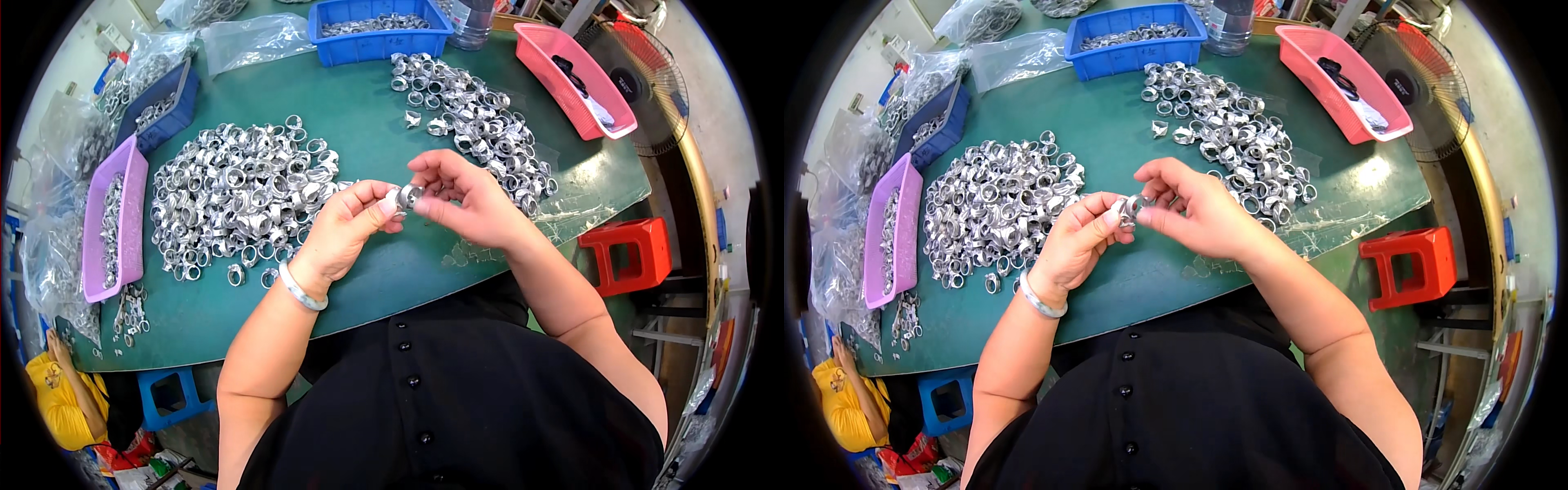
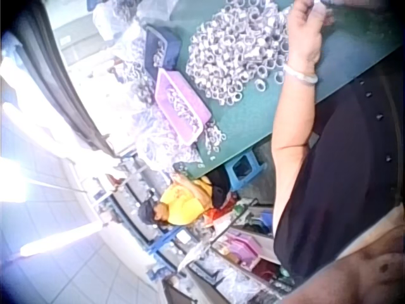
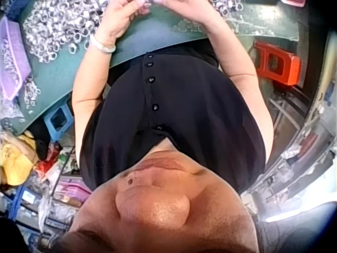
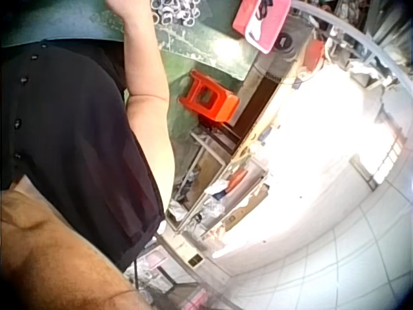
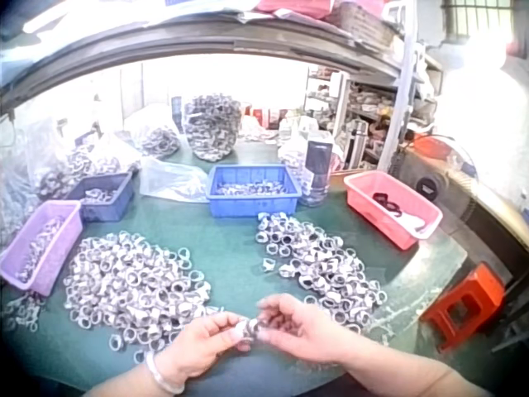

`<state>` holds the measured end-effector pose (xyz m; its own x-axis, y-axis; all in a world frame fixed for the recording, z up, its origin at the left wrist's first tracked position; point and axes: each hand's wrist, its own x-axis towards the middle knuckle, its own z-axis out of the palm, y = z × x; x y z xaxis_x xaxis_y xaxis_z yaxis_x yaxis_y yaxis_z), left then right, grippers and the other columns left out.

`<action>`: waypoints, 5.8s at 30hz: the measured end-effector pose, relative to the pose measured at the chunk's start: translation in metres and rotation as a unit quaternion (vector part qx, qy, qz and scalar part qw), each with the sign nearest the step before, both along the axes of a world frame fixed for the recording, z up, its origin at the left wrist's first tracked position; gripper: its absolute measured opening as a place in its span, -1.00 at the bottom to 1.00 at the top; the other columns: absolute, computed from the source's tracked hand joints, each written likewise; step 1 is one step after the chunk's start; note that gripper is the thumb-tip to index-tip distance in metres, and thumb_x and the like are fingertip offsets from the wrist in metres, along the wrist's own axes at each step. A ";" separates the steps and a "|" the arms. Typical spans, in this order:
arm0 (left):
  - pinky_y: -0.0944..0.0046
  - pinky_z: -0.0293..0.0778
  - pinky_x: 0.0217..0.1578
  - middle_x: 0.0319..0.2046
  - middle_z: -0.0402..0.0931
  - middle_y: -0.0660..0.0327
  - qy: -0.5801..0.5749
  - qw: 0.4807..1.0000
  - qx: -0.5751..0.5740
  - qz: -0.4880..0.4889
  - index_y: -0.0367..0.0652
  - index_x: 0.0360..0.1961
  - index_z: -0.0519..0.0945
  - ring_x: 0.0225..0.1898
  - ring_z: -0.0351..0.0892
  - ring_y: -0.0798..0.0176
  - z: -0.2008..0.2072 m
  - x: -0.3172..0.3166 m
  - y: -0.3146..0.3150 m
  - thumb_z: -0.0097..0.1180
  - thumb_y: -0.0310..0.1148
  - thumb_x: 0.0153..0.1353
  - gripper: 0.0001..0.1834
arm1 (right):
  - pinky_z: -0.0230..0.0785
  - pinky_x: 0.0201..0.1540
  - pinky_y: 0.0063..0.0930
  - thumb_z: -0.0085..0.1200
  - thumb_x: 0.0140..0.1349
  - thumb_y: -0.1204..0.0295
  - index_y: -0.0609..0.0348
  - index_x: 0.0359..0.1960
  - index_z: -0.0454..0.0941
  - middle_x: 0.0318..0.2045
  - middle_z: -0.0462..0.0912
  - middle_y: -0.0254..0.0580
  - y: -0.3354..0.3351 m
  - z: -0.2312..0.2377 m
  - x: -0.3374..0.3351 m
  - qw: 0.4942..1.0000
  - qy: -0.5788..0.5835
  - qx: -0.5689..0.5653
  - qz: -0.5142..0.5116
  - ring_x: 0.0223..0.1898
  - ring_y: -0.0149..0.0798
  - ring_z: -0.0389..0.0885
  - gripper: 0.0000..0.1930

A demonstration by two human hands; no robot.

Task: The person picks up metal rings one at a time from a pile on the table, turns them over by hand to look at all sides, and then places them into a separate pile on the same surface.

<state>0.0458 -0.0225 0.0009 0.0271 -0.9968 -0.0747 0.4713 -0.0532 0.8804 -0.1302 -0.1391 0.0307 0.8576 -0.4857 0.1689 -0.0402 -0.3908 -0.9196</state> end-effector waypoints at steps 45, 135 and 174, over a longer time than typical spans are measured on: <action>0.21 0.36 -0.30 -0.50 0.46 0.21 0.224 0.968 0.012 -0.114 -0.12 -0.23 0.52 -0.45 0.40 0.30 -0.011 0.007 0.000 -0.20 -0.15 0.41 -0.68 | 0.41 -0.27 -0.25 0.17 0.06 0.56 0.22 -0.10 0.42 -0.30 0.50 -0.07 0.010 0.016 0.009 0.983 0.011 -0.180 0.034 -0.28 0.04 0.53 -0.67; 0.18 0.38 0.12 0.02 0.45 0.06 -0.079 0.978 -0.193 0.010 -0.36 0.20 0.23 0.05 0.48 0.18 0.000 -0.010 0.004 -0.10 -0.49 0.33 -0.57 | 0.41 -0.25 -0.53 0.03 0.10 0.72 0.30 -0.05 0.47 -0.16 0.48 -0.13 0.004 0.018 -0.003 0.983 -0.128 -0.127 0.015 -0.33 -0.40 0.50 -0.67; 0.18 0.37 0.12 0.07 0.43 0.08 -0.101 0.978 -0.180 0.001 -0.30 0.27 0.24 0.07 0.45 0.20 -0.001 -0.009 0.006 -0.11 -0.48 0.34 -0.53 | 0.40 -0.39 -0.56 0.16 -0.06 0.75 0.25 -0.10 0.51 -0.24 0.52 -0.17 0.009 0.015 -0.006 0.973 -0.163 -0.162 -0.009 -0.40 -0.38 0.53 -0.59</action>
<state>0.0369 -0.0164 0.0002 0.0080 -0.9575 0.2882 0.2849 0.2784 0.9172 -0.1361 -0.1301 0.0453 0.7253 -0.3754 0.5770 0.2231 -0.6648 -0.7129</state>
